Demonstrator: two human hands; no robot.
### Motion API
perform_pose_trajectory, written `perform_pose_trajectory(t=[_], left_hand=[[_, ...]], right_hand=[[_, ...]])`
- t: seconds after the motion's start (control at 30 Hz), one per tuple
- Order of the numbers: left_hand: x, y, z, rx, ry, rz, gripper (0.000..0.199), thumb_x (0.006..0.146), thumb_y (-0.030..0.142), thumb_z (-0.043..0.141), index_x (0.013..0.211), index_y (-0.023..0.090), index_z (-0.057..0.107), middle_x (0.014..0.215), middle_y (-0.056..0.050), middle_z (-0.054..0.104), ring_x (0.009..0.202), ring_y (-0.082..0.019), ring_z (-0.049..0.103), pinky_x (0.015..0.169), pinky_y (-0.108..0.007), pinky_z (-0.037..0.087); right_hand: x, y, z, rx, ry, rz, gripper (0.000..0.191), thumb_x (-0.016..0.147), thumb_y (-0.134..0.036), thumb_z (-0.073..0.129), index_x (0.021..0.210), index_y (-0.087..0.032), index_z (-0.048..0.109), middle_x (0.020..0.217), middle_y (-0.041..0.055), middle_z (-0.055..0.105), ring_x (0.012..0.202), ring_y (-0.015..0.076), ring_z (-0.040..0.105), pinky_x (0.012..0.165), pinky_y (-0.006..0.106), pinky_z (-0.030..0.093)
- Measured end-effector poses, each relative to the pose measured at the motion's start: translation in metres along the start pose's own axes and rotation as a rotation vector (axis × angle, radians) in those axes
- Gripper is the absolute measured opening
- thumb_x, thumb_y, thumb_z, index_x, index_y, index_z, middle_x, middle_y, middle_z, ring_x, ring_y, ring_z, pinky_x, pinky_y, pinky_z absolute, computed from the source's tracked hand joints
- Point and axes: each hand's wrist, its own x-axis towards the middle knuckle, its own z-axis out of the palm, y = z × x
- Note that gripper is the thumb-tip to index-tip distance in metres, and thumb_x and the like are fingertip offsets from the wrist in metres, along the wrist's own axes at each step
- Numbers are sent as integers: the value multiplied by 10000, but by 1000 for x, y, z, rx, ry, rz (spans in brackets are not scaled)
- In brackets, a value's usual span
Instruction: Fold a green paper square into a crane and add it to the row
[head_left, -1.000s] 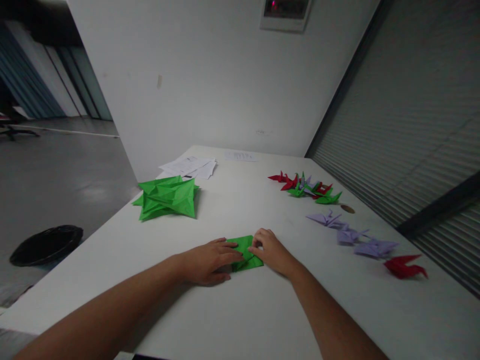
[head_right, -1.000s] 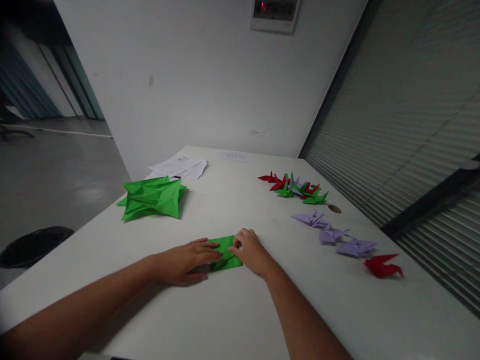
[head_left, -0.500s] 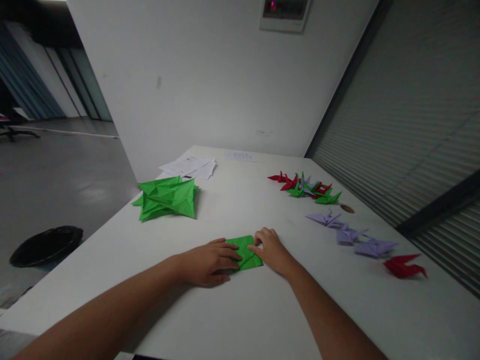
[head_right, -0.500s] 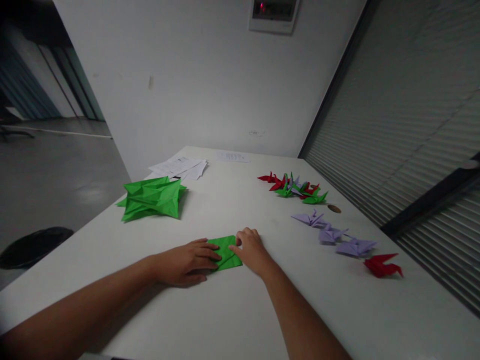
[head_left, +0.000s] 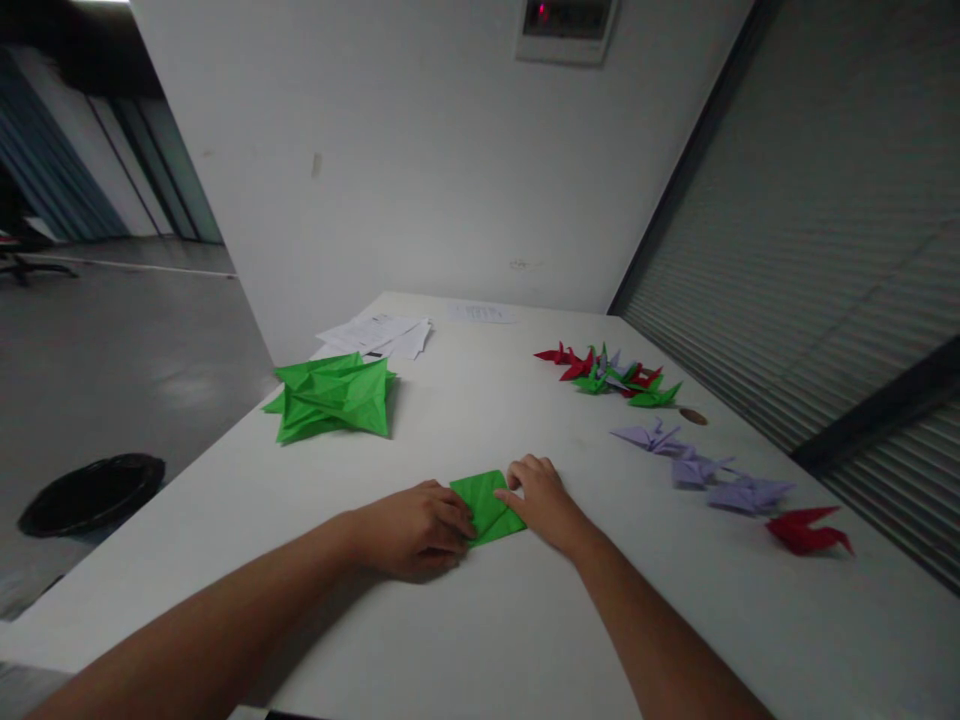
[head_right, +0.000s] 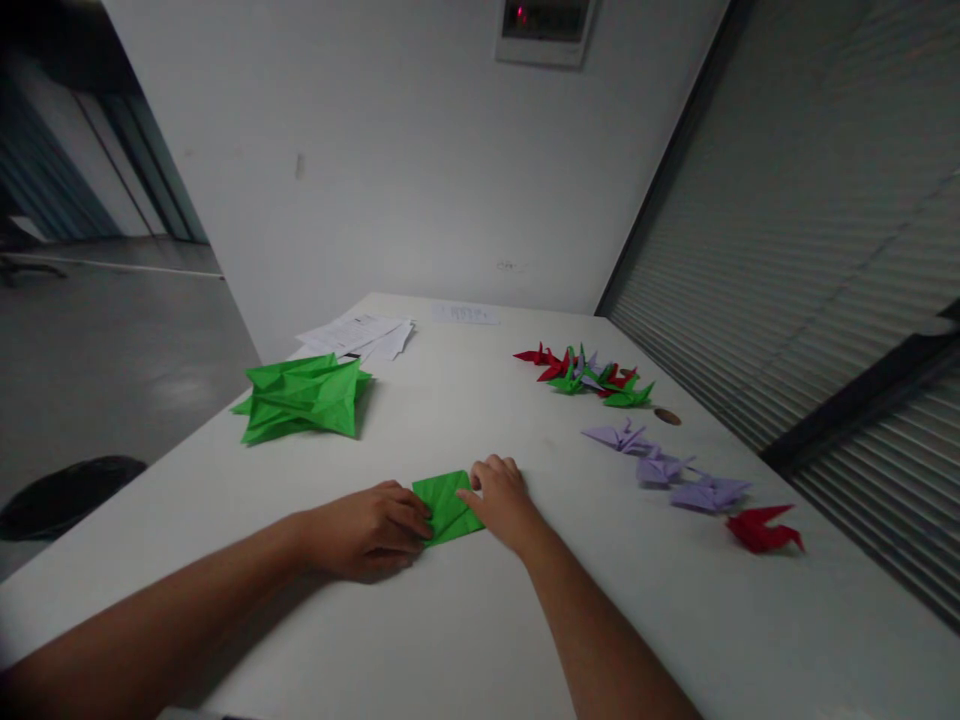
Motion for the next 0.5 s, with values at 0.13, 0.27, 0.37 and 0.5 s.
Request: perform_pose_trajectory(t=[0.13,0.27,0.37,0.5], left_hand=[[1,2,3,18,25,-46,286,975,274,610,1253,216,647,1132,-112,729,1106,-251,657,1023,-412,480],[4,4,9,145,23,-178,454,962,426,637,1346,186,610,1165,-158,668,1060,-298,626,955,-443,494],[5,5,10,179,-5,-217,409,968,424,628,1306,194,643,1213,-157,659,1072,-302,608,967,-439,482],[4,4,9,155,-21,-172,405,972,372,616,1336,194,621,1438,-140,608,1190,-318,573,1031,-453,443]], right_hand=[[-1,1,1,-16,19,-11,218,877,-285,774,788,-222,586,890,50,630,881,248,525,820,363,391],[-1,-1,2,-25,24,-11,215,885,-292,765,792,-222,584,899,53,627,896,253,526,824,365,390],[-2,-2,0,-53,12,14,214,887,-307,767,806,-220,589,921,60,629,913,261,526,818,366,386],[-2,-2,-4,-99,8,50,232,888,-356,774,822,-222,598,953,73,636,945,282,533,794,371,378]])
